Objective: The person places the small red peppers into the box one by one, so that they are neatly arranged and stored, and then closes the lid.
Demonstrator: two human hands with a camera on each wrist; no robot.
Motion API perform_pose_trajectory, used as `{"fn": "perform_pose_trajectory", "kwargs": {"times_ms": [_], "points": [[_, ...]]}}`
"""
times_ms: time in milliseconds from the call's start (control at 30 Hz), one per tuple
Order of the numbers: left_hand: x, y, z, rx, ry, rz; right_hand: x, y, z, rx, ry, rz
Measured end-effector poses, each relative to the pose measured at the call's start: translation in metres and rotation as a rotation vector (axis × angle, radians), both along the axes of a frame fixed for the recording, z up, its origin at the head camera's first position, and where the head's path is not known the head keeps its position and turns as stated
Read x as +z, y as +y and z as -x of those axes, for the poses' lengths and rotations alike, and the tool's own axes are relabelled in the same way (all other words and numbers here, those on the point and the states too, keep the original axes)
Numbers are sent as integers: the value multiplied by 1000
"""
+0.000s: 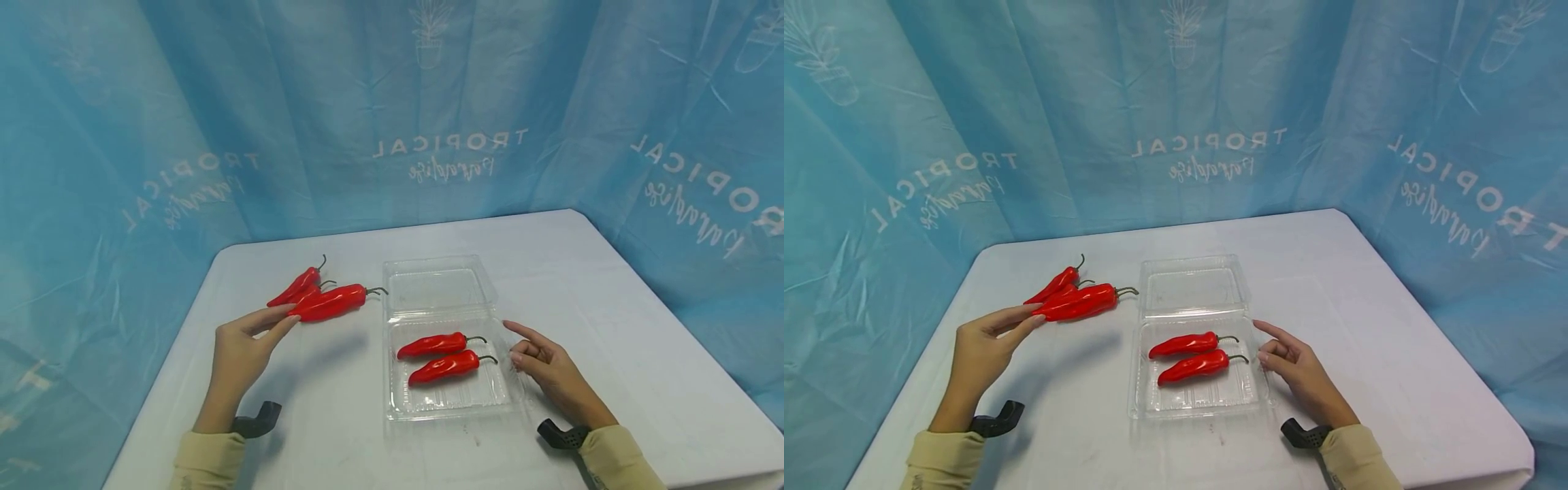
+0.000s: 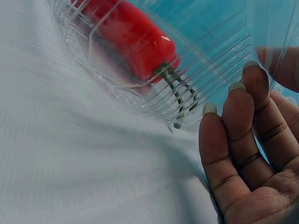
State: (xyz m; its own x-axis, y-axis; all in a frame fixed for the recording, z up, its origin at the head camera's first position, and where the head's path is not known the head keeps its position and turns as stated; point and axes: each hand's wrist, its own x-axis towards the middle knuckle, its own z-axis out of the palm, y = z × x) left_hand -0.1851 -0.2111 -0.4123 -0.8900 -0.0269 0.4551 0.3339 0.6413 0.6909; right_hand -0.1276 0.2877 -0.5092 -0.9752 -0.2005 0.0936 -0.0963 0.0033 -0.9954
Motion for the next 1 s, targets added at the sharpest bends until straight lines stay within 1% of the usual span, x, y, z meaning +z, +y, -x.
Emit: {"fn": "perform_pose_trajectory", "kwargs": {"times_ms": [167,267,367,600,733,867,1000], "points": [[3,11,-4,-11,-4,8,-1,0,-1,3,-9,11],[3,18,-6,-44,2,30,-2,1,-1,-1,-5,-6],[2,25,-7,-101,14,46,-3,1,0,0,-1,-16],[-1,44,-10,-237,21,35,-4,2,1,-5,-5,-17],[0,55,-13,-282,27,56,-3,1,1,-2,-3,-2],[0,67,-17,-319,-3,80,-1,0,0,10,6,10],[-2,80,-21,-399,-27,91,0,0,0,6,1,6]]}}
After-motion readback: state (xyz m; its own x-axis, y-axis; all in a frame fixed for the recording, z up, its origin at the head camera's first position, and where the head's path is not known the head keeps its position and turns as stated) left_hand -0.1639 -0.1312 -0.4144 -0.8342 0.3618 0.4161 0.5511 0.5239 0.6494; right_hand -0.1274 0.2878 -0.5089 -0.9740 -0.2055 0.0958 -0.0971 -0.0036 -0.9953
